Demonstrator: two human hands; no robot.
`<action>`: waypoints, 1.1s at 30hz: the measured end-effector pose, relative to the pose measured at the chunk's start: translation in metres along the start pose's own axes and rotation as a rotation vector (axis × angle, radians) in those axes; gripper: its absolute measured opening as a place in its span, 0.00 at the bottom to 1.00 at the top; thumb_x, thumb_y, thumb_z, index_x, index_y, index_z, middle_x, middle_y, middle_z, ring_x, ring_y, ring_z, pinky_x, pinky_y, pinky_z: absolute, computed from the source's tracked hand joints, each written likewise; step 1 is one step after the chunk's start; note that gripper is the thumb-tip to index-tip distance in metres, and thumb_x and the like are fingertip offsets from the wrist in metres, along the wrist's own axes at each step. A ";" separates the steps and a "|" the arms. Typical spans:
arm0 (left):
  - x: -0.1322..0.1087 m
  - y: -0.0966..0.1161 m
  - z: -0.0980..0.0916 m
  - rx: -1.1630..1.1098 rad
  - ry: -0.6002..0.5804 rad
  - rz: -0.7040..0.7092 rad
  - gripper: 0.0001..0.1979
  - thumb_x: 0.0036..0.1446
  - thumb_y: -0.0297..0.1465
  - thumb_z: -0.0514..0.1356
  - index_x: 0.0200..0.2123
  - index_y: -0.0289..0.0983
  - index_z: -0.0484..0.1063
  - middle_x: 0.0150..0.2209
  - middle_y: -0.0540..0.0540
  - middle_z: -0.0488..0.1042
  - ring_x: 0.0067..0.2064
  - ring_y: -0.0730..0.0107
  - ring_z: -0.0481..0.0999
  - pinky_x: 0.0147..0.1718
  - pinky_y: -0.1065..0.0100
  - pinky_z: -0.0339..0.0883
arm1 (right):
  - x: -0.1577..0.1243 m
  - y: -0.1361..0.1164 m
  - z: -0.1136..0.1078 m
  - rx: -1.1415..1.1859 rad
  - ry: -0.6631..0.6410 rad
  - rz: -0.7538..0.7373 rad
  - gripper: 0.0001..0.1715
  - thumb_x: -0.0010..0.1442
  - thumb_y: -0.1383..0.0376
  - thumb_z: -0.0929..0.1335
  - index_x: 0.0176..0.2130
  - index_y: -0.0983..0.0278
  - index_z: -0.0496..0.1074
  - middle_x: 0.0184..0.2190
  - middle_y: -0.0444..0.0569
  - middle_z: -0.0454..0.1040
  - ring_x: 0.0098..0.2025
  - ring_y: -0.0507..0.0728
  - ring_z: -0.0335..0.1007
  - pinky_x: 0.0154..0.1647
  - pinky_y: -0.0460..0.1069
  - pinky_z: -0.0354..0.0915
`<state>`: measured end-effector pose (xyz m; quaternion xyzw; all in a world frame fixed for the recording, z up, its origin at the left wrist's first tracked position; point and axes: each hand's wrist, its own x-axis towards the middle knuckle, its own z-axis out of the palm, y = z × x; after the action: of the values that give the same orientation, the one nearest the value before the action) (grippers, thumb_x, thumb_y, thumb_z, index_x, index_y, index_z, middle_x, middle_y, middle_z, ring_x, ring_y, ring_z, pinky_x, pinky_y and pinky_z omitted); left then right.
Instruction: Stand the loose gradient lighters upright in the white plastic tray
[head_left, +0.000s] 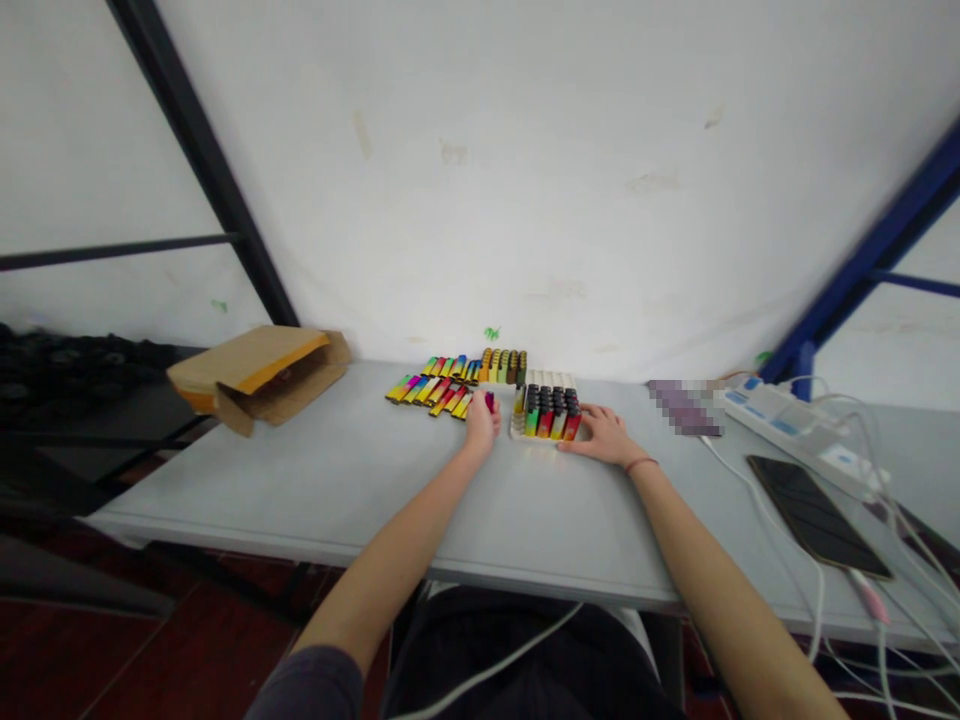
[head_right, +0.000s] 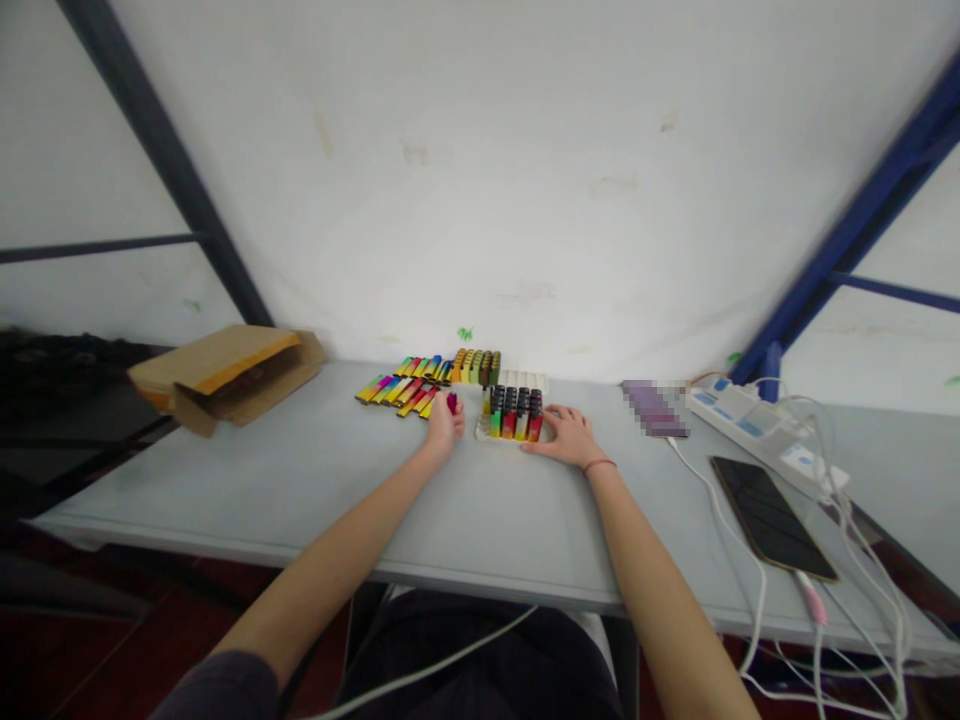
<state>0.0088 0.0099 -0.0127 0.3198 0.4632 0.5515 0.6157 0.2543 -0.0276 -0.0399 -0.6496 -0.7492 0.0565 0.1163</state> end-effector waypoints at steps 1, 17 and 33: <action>0.000 0.001 0.000 -0.008 -0.005 -0.006 0.20 0.64 0.41 0.46 0.20 0.41 0.54 0.13 0.57 0.47 0.13 0.79 0.44 0.13 0.76 0.38 | 0.000 0.000 0.001 -0.002 0.005 -0.002 0.48 0.56 0.35 0.70 0.64 0.58 0.71 0.70 0.58 0.63 0.69 0.75 0.55 0.66 0.68 0.57; 0.001 0.000 -0.001 0.029 -0.054 -0.011 0.23 0.67 0.44 0.45 0.21 0.40 0.55 0.13 0.58 0.49 0.13 0.79 0.45 0.14 0.75 0.38 | -0.001 0.004 0.006 0.036 0.067 -0.046 0.47 0.55 0.35 0.71 0.62 0.60 0.73 0.67 0.59 0.67 0.67 0.77 0.58 0.66 0.70 0.57; 0.012 -0.022 -0.007 0.610 -0.324 0.715 0.14 0.62 0.38 0.62 0.46 0.37 0.77 0.48 0.41 0.77 0.43 0.65 0.76 0.39 0.68 0.71 | -0.004 0.031 0.002 0.299 0.051 -0.260 0.48 0.50 0.40 0.76 0.61 0.63 0.74 0.63 0.59 0.72 0.65 0.74 0.66 0.69 0.69 0.58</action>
<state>0.0109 0.0170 -0.0381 0.7058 0.3631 0.5107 0.3304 0.2842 -0.0271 -0.0493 -0.5239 -0.8070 0.1351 0.2368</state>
